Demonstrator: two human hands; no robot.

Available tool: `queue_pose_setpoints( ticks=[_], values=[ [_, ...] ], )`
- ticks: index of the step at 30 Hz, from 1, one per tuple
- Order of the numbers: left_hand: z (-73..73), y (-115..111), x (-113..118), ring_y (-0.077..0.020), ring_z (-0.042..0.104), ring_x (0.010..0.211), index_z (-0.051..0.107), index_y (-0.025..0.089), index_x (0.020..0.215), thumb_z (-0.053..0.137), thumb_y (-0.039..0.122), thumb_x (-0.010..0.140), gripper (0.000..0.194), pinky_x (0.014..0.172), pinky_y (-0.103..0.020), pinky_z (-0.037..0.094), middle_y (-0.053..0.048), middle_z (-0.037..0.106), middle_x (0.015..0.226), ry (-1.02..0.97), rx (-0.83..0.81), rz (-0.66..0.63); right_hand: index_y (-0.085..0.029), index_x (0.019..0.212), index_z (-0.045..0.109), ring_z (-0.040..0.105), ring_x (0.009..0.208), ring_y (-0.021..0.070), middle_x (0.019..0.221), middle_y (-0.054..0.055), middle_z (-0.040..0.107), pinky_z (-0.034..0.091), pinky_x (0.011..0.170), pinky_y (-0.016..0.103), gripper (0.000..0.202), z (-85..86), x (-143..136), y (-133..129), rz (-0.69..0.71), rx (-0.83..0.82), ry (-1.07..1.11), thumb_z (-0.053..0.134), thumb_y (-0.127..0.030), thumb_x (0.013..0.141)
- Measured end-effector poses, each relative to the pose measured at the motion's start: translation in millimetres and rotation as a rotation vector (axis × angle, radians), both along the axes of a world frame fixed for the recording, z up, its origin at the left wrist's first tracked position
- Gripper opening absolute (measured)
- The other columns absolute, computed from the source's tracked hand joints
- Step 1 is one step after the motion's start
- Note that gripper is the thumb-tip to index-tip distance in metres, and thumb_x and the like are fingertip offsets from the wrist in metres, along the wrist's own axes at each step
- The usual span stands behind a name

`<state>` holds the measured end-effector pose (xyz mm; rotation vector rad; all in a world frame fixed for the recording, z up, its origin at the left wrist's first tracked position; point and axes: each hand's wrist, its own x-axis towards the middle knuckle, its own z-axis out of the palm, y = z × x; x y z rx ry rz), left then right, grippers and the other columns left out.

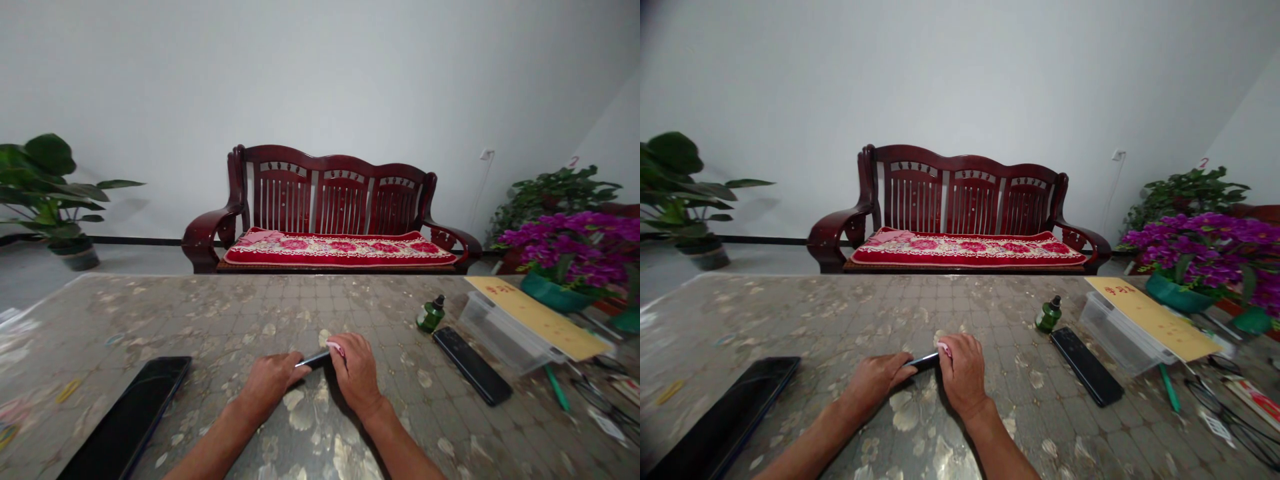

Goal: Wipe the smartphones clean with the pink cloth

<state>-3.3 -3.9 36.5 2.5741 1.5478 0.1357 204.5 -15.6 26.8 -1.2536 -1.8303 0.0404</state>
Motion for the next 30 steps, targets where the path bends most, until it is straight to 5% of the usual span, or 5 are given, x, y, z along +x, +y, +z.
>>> queue_pose_setpoints(
  ticks=[20, 30],
  values=[
    [-24.9, 4.3, -7.9, -0.0174, 0.070, 0.066, 0.064, 0.022, 0.090, 0.043, 0.042, 0.104, 0.032, 0.059, -0.023, 0.042, 0.001, 0.073, 0.073, -0.180, 0.188, -0.039, -0.023, 0.113, 0.064, 0.059, 0.099, 0.0194, 0.107, 0.004, 0.070, 0.044, 0.089, 0.035, 0.022, -1.9, 1.9, 0.9, 0.035, 0.067, -0.062, 0.048, -0.022, 0.098],
    [-17.6, 2.3, -3.8, -0.0188, 0.072, 0.076, 0.065, 0.023, 0.095, 0.055, 0.039, 0.098, 0.019, 0.065, -0.022, 0.046, 0.000, 0.075, 0.083, -0.193, 0.130, -0.026, -0.023, 0.115, 0.065, 0.058, 0.106, 0.0210, 0.110, 0.006, 0.070, 0.044, 0.094, 0.038, 0.025, -1.4, 2.5, 0.7, 0.034, 0.088, -0.102, 0.046, -0.023, 0.098]
  ],
)
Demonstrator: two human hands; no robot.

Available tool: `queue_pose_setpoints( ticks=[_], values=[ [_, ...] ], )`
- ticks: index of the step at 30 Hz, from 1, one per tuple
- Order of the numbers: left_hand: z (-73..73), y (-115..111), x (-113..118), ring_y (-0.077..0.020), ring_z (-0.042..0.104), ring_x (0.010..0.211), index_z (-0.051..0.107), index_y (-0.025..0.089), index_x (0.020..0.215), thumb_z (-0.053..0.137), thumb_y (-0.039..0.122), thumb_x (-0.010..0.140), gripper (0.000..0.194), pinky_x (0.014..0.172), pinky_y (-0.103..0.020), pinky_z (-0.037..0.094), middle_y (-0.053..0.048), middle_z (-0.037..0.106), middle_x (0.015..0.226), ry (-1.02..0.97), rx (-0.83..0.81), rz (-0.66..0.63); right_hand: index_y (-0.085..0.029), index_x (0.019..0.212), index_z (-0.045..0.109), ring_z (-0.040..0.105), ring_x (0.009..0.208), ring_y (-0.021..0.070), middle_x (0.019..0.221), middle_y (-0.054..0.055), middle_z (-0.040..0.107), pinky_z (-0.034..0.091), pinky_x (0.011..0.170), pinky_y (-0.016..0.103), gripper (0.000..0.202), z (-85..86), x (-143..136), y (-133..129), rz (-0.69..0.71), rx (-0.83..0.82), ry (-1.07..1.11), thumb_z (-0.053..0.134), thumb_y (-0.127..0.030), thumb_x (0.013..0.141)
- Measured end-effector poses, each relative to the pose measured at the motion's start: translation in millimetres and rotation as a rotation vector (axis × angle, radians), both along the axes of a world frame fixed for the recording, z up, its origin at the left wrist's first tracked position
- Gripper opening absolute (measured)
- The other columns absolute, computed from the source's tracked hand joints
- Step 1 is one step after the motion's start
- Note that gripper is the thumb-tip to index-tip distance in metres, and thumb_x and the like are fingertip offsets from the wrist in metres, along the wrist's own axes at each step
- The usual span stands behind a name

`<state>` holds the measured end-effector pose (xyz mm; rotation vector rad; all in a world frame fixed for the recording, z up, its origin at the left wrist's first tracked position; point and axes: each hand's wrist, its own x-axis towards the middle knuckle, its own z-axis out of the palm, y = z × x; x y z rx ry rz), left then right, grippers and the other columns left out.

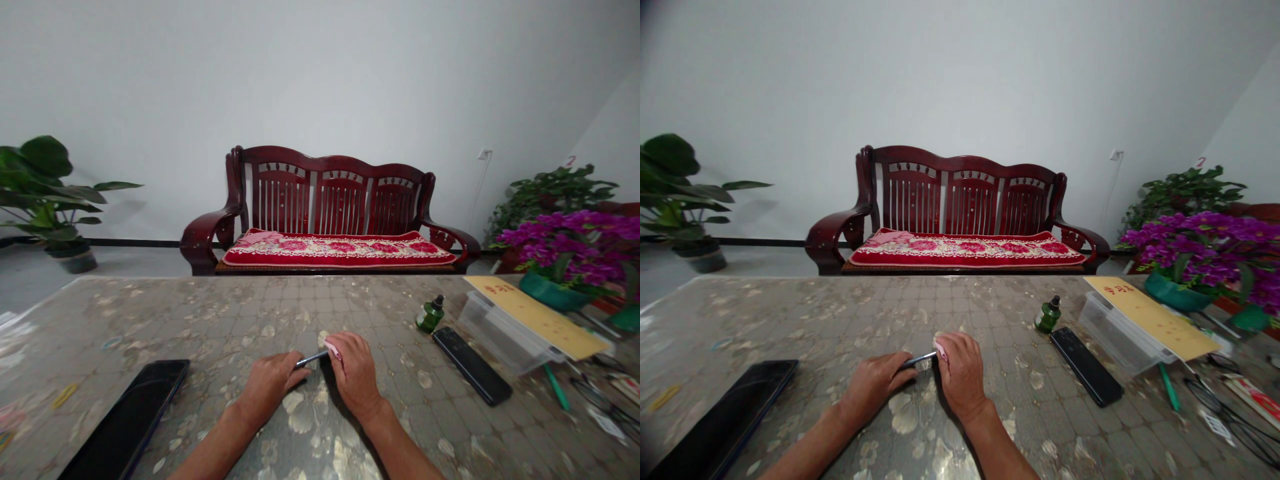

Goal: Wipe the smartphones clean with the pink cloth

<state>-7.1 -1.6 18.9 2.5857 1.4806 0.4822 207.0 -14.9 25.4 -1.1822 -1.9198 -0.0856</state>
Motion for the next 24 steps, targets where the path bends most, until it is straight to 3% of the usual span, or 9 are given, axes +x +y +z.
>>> queue_pose_setpoints(
  ticks=[10, 19, 24],
  values=[
    [-2.4, -2.9, 3.0, -0.0197, 0.072, 0.078, 0.065, 0.022, 0.093, 0.058, 0.032, 0.097, 0.012, 0.066, -0.023, 0.047, -0.002, 0.074, 0.085, -0.010, 0.045, -0.011, -0.026, 0.137, 0.056, 0.050, 0.125, 0.0235, 0.126, 0.005, 0.067, 0.038, 0.109, 0.047, 0.041, 6.0, -5.9, -9.9, 0.142, 0.035, -0.184, 0.047, -0.022, 0.097],
    [-3.0, -3.1, 6.8, -0.0191, 0.072, 0.075, 0.063, 0.022, 0.089, 0.056, 0.032, 0.098, 0.015, 0.065, -0.023, 0.047, -0.001, 0.074, 0.081, -0.016, 0.041, -0.004, -0.027, 0.132, 0.060, 0.050, 0.125, 0.0250, 0.125, 0.004, 0.068, 0.036, 0.109, 0.049, 0.039, 1.9, 3.4, -4.6, 0.026, 0.072, -0.170, 0.046, -0.019, 0.097],
    [-5.0, -3.9, 7.2, -0.0192, 0.071, 0.073, 0.063, 0.022, 0.089, 0.051, 0.032, 0.099, 0.019, 0.065, -0.024, 0.048, -0.002, 0.074, 0.080, -0.072, 0.060, -0.017, -0.028, 0.143, 0.050, 0.050, 0.128, 0.0237, 0.130, 0.005, 0.066, 0.040, 0.108, 0.047, 0.047, 3.8, -3.1, -11.9, 0.132, 0.062, -0.210, 0.046, -0.019, 0.096]
  ],
)
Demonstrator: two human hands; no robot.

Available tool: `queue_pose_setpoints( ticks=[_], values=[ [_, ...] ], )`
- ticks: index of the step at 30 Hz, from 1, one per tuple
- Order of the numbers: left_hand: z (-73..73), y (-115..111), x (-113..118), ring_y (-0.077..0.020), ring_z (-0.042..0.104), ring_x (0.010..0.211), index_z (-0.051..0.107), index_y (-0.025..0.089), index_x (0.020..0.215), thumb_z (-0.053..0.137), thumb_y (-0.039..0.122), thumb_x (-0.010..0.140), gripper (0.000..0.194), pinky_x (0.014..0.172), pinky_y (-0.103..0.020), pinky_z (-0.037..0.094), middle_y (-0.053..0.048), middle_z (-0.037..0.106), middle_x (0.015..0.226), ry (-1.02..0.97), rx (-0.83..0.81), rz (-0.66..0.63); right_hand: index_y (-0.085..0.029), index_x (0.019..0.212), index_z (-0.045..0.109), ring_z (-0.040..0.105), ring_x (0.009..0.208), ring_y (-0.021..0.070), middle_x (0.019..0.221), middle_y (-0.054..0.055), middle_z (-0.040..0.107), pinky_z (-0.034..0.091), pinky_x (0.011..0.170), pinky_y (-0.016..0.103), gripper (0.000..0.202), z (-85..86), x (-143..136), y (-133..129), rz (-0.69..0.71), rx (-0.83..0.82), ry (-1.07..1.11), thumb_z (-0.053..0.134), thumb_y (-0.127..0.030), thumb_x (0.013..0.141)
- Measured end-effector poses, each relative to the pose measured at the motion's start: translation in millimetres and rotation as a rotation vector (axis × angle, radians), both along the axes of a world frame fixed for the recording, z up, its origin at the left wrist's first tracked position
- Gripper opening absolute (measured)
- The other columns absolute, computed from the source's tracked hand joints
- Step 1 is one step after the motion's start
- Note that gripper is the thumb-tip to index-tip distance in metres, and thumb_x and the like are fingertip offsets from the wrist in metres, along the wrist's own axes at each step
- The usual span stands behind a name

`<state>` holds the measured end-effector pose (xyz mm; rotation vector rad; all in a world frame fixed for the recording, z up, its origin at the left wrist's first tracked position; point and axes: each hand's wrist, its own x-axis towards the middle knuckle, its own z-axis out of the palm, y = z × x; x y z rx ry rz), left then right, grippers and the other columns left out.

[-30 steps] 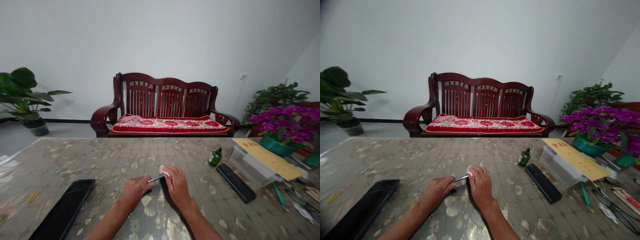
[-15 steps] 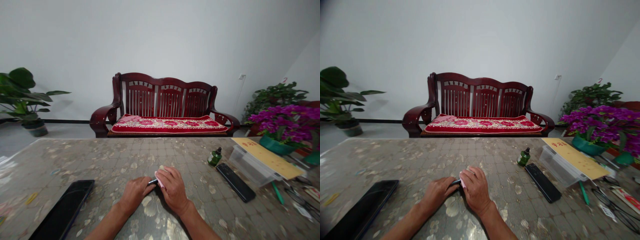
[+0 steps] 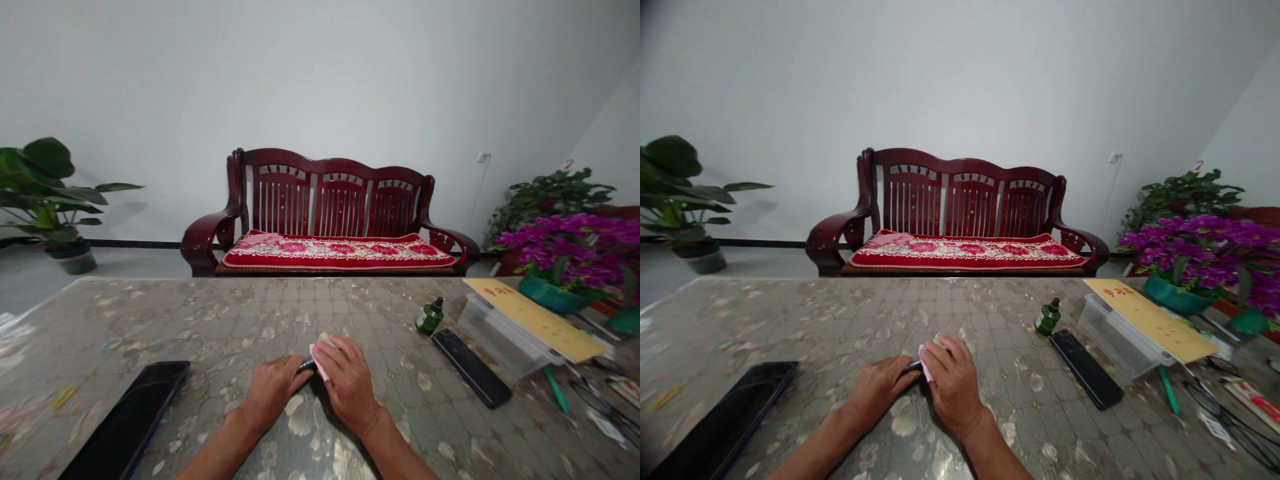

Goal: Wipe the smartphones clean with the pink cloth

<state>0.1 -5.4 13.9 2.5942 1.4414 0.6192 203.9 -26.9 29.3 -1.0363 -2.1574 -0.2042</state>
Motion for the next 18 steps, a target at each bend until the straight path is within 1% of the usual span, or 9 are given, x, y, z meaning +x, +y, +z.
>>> queue_pose_setpoints(
  ticks=[2, 4, 8, 12, 18],
  values=[
    [-0.1, 0.0, -0.3, -0.0193, 0.071, 0.073, 0.063, 0.022, 0.091, 0.049, 0.032, 0.100, 0.019, 0.066, -0.025, 0.048, -0.003, 0.074, 0.081, -0.017, -0.002, -0.007, -0.027, 0.144, 0.048, 0.050, 0.128, 0.0234, 0.131, 0.005, 0.065, 0.040, 0.108, 0.047, 0.048, 0.9, -3.2, -1.3, 0.041, -0.004, -0.014, 0.046, -0.020, 0.096],
    [-0.5, 0.2, -0.7, -0.0196, 0.071, 0.073, 0.064, 0.022, 0.091, 0.048, 0.032, 0.100, 0.020, 0.066, -0.025, 0.048, -0.003, 0.073, 0.081, -0.031, -0.005, -0.008, -0.028, 0.141, 0.052, 0.051, 0.127, 0.0234, 0.129, 0.004, 0.066, 0.041, 0.108, 0.047, 0.046, 1.1, -3.9, 0.1, 0.030, -0.001, -0.001, 0.046, -0.020, 0.096],
    [-2.8, 1.3, -1.3, -0.0199, 0.069, 0.071, 0.063, 0.022, 0.085, 0.047, 0.037, 0.100, 0.027, 0.064, -0.025, 0.046, -0.003, 0.072, 0.077, -0.042, -0.011, 0.010, -0.030, 0.131, 0.061, 0.054, 0.123, 0.0231, 0.123, 0.003, 0.069, 0.040, 0.107, 0.047, 0.038, -1.5, 4.6, 7.9, -0.072, -0.001, 0.079, 0.047, -0.019, 0.097],
    [-5.2, 2.4, -1.0, -0.0195, 0.068, 0.070, 0.062, 0.021, 0.083, 0.046, 0.042, 0.101, 0.032, 0.063, -0.025, 0.045, -0.003, 0.071, 0.076, -0.033, -0.011, 0.020, -0.028, 0.125, 0.065, 0.057, 0.118, 0.0222, 0.120, 0.004, 0.070, 0.041, 0.104, 0.044, 0.033, -7.0, 17.3, 14.7, -0.186, -0.016, 0.208, 0.047, -0.020, 0.098],
    [-1.8, 1.2, -1.0, -0.0185, 0.068, 0.072, 0.063, 0.023, 0.084, 0.045, 0.043, 0.100, 0.032, 0.065, -0.025, 0.046, -0.002, 0.072, 0.078, -0.045, -0.033, 0.030, -0.028, 0.118, 0.069, 0.063, 0.110, 0.0204, 0.116, 0.005, 0.071, 0.047, 0.097, 0.038, 0.029, -12.8, 20.3, 17.3, -0.221, -0.106, 0.408, 0.047, -0.029, 0.100]
  ],
)
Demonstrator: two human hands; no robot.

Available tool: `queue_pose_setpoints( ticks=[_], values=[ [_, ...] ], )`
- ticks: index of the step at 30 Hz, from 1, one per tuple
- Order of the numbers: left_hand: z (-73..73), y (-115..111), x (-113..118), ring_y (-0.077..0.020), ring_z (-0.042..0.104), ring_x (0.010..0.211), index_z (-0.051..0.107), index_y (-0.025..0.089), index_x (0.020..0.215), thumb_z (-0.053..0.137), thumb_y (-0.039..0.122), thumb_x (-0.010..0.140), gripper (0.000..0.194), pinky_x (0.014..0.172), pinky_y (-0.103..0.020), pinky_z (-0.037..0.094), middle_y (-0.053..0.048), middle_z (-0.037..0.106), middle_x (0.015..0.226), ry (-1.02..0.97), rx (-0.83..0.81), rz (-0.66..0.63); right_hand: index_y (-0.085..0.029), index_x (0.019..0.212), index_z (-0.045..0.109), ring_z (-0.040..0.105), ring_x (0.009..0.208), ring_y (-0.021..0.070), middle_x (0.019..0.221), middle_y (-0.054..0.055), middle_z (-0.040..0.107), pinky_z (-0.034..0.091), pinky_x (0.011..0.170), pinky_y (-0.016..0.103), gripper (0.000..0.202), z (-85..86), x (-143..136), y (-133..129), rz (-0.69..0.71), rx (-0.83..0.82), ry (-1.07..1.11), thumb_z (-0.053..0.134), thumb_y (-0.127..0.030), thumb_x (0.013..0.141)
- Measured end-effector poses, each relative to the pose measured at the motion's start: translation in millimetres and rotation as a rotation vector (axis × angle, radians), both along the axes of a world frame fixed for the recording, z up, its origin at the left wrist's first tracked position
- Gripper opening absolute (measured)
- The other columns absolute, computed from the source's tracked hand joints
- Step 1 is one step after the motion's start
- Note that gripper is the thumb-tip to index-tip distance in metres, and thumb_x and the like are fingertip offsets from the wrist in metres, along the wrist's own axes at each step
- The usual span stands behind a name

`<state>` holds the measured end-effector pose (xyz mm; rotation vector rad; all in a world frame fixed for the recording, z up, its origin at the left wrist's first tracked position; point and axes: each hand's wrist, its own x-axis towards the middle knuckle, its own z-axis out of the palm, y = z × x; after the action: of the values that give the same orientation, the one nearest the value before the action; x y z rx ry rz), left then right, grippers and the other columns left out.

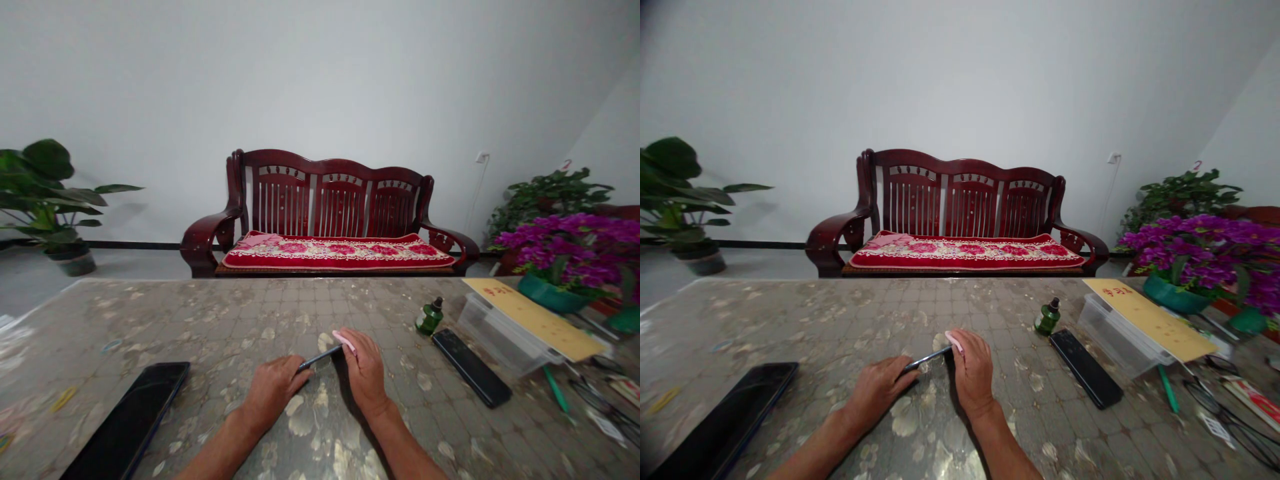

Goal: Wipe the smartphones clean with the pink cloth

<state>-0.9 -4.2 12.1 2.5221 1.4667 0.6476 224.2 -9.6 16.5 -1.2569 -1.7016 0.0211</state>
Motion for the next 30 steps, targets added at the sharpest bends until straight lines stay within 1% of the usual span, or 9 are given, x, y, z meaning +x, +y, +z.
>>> queue_pose_setpoints(
  ticks=[4, 7, 12, 15, 19, 21, 24, 27, 30],
  values=[
    [2.6, -0.8, 0.0, -0.0181, 0.068, 0.073, 0.063, 0.023, 0.083, 0.047, 0.042, 0.099, 0.029, 0.065, -0.024, 0.046, -0.002, 0.072, 0.078, -0.010, -0.025, 0.014, -0.026, 0.112, 0.072, 0.065, 0.105, 0.0203, 0.112, 0.005, 0.073, 0.050, 0.095, 0.037, 0.032, -2.4, 0.0, 2.2, -0.009, -0.065, 0.163, 0.045, -0.035, 0.100],
    [2.5, -0.5, 0.6, -0.0187, 0.068, 0.074, 0.062, 0.022, 0.083, 0.049, 0.039, 0.098, 0.026, 0.066, -0.025, 0.046, -0.001, 0.071, 0.079, -0.007, -0.031, 0.011, -0.025, 0.108, 0.074, 0.067, 0.102, 0.0212, 0.108, 0.006, 0.075, 0.052, 0.093, 0.037, 0.034, -5.7, 2.1, 4.6, -0.008, -0.121, 0.260, 0.046, -0.041, 0.099],
    [2.3, -0.8, 1.8, -0.0204, 0.069, 0.074, 0.062, 0.021, 0.083, 0.052, 0.036, 0.097, 0.023, 0.066, -0.026, 0.046, -0.002, 0.071, 0.079, -0.004, -0.023, 0.005, -0.021, 0.106, 0.075, 0.069, 0.101, 0.0232, 0.107, 0.008, 0.075, 0.052, 0.094, 0.038, 0.039, -12.4, 3.0, 6.1, 0.008, -0.218, 0.411, 0.049, -0.049, 0.096],
    [3.6, -1.6, 1.9, -0.0193, 0.068, 0.073, 0.062, 0.021, 0.083, 0.052, 0.035, 0.097, 0.022, 0.066, -0.025, 0.046, -0.001, 0.070, 0.078, 0.003, -0.031, 0.010, -0.020, 0.105, 0.075, 0.070, 0.098, 0.0239, 0.104, 0.008, 0.076, 0.054, 0.091, 0.037, 0.043, -12.7, 3.5, 5.6, 0.009, -0.277, 0.467, 0.047, -0.052, 0.096],
    [4.8, -1.9, 1.9, -0.0184, 0.068, 0.072, 0.062, 0.022, 0.082, 0.051, 0.036, 0.097, 0.023, 0.065, -0.025, 0.045, -0.001, 0.070, 0.078, 0.020, -0.027, 0.022, -0.022, 0.101, 0.076, 0.070, 0.096, 0.0232, 0.100, 0.006, 0.077, 0.053, 0.090, 0.037, 0.041, -9.0, 6.3, 4.6, 0.066, -0.313, 0.432, 0.046, -0.051, 0.097],
    [4.7, -1.2, 1.9, -0.0186, 0.068, 0.073, 0.062, 0.021, 0.082, 0.051, 0.036, 0.097, 0.023, 0.065, -0.025, 0.045, -0.001, 0.071, 0.078, 0.031, -0.030, 0.024, -0.023, 0.102, 0.076, 0.070, 0.095, 0.0227, 0.099, 0.006, 0.077, 0.053, 0.089, 0.036, 0.041, -8.7, 7.3, 4.3, 0.072, -0.309, 0.433, 0.046, -0.051, 0.097],
    [3.5, 0.2, 1.6, -0.0186, 0.069, 0.073, 0.062, 0.022, 0.082, 0.052, 0.035, 0.097, 0.022, 0.065, -0.024, 0.045, -0.001, 0.071, 0.078, 0.039, -0.049, 0.047, -0.022, 0.103, 0.075, 0.070, 0.088, 0.0218, 0.095, 0.006, 0.076, 0.055, 0.083, 0.033, 0.045, -12.3, 8.6, 4.6, 0.072, -0.324, 0.440, 0.041, -0.051, 0.099],
    [1.8, 0.8, 0.3, -0.0191, 0.069, 0.073, 0.062, 0.022, 0.082, 0.052, 0.035, 0.097, 0.022, 0.065, -0.025, 0.044, -0.001, 0.072, 0.077, 0.034, -0.070, 0.086, -0.021, 0.103, 0.075, 0.068, 0.087, 0.0225, 0.095, 0.007, 0.075, 0.054, 0.080, 0.033, 0.049, -17.9, 11.6, 5.9, 0.068, -0.369, 0.339, 0.039, -0.053, 0.099],
    [0.2, 0.5, -1.7, -0.0199, 0.070, 0.074, 0.063, 0.022, 0.082, 0.052, 0.036, 0.096, 0.023, 0.064, -0.025, 0.044, -0.001, 0.072, 0.076, 0.029, -0.091, 0.101, -0.020, 0.098, 0.076, 0.066, 0.093, 0.0246, 0.096, 0.009, 0.075, 0.050, 0.086, 0.035, 0.047, -21.5, 14.9, 7.1, 0.005, -0.385, 0.191, 0.039, -0.050, 0.098]
  ],
)
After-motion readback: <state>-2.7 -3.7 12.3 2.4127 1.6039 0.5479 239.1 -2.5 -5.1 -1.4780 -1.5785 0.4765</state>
